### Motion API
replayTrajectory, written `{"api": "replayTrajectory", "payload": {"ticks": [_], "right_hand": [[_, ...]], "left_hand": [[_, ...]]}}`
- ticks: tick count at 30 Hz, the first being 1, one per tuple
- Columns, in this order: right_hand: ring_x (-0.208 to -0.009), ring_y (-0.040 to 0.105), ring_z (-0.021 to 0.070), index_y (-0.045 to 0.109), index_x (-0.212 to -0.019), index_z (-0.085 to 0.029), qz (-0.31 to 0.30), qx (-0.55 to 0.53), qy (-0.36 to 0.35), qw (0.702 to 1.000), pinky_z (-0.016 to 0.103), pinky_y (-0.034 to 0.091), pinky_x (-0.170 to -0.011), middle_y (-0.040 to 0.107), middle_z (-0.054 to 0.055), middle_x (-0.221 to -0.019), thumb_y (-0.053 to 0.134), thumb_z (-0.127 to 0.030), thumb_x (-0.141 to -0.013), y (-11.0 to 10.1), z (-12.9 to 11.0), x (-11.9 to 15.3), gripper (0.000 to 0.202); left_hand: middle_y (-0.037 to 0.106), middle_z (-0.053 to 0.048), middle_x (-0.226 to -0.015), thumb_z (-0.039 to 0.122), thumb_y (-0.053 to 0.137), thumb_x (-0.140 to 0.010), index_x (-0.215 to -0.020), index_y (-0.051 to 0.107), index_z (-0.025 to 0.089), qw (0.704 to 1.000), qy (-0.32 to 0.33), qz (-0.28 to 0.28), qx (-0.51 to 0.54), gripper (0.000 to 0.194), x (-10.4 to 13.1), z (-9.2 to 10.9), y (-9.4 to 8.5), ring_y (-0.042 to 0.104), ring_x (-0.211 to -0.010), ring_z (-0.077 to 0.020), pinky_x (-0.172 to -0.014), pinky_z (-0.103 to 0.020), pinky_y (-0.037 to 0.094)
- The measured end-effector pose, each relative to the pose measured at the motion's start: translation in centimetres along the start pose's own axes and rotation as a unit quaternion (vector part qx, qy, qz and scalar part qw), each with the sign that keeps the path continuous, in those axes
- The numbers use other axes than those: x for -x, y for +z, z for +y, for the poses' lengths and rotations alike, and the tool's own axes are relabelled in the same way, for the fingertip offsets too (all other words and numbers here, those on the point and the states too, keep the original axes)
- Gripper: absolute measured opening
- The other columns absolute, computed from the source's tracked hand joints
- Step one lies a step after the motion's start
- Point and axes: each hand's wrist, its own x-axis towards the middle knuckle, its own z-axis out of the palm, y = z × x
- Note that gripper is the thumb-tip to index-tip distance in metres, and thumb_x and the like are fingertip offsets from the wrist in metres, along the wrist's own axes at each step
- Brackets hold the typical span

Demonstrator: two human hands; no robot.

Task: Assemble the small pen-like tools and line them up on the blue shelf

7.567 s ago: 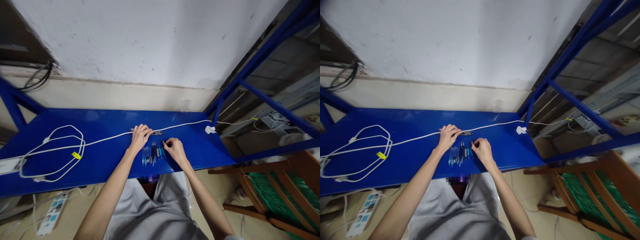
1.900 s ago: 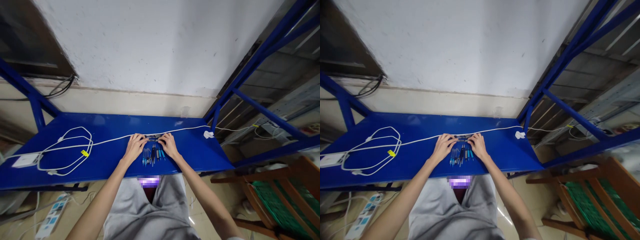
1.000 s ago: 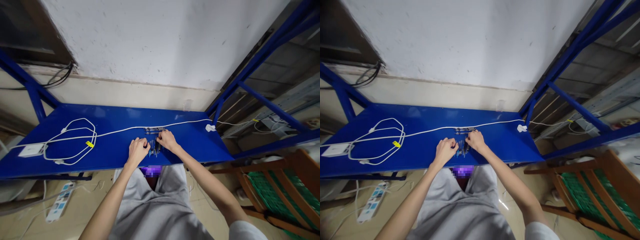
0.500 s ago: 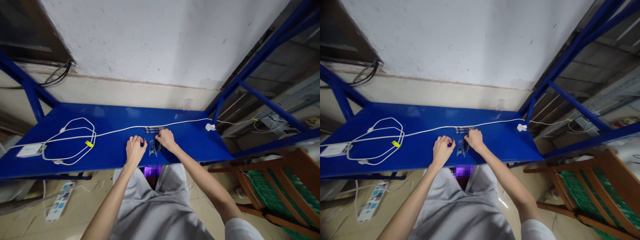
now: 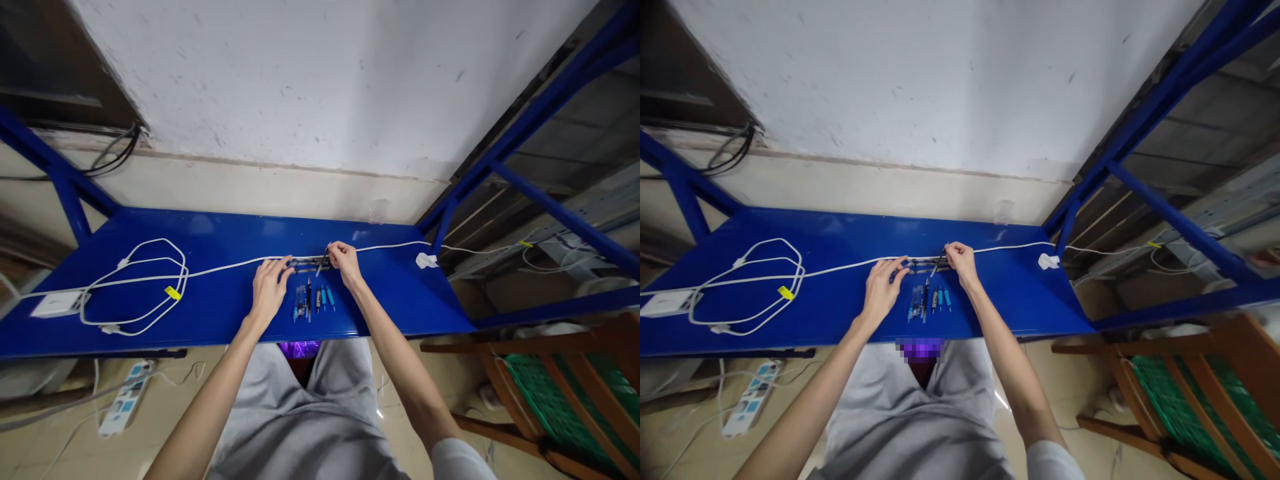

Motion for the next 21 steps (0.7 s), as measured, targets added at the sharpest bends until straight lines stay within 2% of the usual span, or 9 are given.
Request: {"api": "replayTrajectory", "payload": {"ticks": [2, 5, 7, 9, 15, 21], "right_hand": [[-0.041, 0.026, 0.0052, 0.058, -0.070, -0.021, 0.010, -0.048, 0.000, 0.999, 0.021, 0.015, -0.041, 0.045, -0.007, -0.051, 0.072, -0.052, -0.076, -0.3, 0.3, -0.5, 0.035], [-0.043, 0.043, 0.0071, 0.061, -0.080, -0.020, 0.027, -0.084, -0.005, 0.996, 0.019, 0.020, -0.038, 0.062, -0.002, -0.060, 0.076, -0.055, -0.073, -0.8, 0.8, -0.7, 0.039], [-0.048, 0.055, 0.0102, 0.061, -0.084, -0.020, 0.033, -0.095, -0.010, 0.995, 0.019, 0.026, -0.037, 0.069, 0.002, -0.067, 0.079, -0.055, -0.072, -1.0, 1.1, -0.6, 0.041], [-0.053, 0.061, 0.0124, 0.062, -0.085, -0.020, 0.036, -0.094, -0.017, 0.995, 0.019, 0.030, -0.037, 0.071, 0.003, -0.069, 0.080, -0.054, -0.072, -1.2, 1.3, -0.5, 0.041], [-0.055, 0.061, 0.0122, 0.062, -0.087, -0.020, 0.048, -0.091, -0.035, 0.994, 0.020, 0.037, -0.040, 0.070, 0.002, -0.071, 0.075, -0.050, -0.078, -1.2, 1.8, -0.7, 0.034], [-0.053, 0.057, 0.0105, 0.060, -0.089, -0.022, 0.059, -0.083, -0.037, 0.994, 0.019, 0.027, -0.038, 0.066, 0.000, -0.070, 0.073, -0.051, -0.079, -1.3, 1.7, -0.6, 0.033]], "left_hand": [[0.073, -0.007, -0.103, 0.034, 0.048, -0.107, -0.116, 0.072, 0.022, 0.998, 0.060, -0.023, -0.018, 0.028, -1.7, 0.0, 0.7, 0.060, -0.100, -0.0255, -0.089, -0.040, 0.044], [0.072, -0.009, -0.105, 0.030, 0.044, -0.108, -0.112, 0.073, 0.022, 0.991, 0.116, -0.055, -0.046, 0.030, -3.4, -0.1, 1.9, 0.059, -0.103, -0.0263, -0.087, -0.041, 0.042], [0.072, -0.009, -0.105, 0.029, 0.043, -0.108, -0.113, 0.072, 0.021, 0.987, 0.138, -0.063, -0.048, 0.030, -3.7, -0.4, 2.6, 0.059, -0.105, -0.0262, -0.088, -0.041, 0.041], [0.072, -0.009, -0.105, 0.028, 0.044, -0.108, -0.114, 0.071, 0.020, 0.986, 0.150, -0.060, -0.044, 0.029, -3.7, -0.6, 3.0, 0.059, -0.105, -0.0258, -0.088, -0.041, 0.042], [0.073, -0.009, -0.104, 0.026, 0.046, -0.107, -0.112, 0.071, 0.020, 0.988, 0.143, -0.039, -0.041, 0.026, -3.1, -1.0, 3.2, 0.059, -0.104, -0.0263, -0.089, -0.042, 0.041], [0.075, -0.009, -0.103, 0.026, 0.047, -0.106, -0.110, 0.072, 0.020, 0.991, 0.126, -0.028, -0.047, 0.026, -2.9, -1.3, 3.3, 0.058, -0.106, -0.0273, -0.090, -0.043, 0.040]]}}
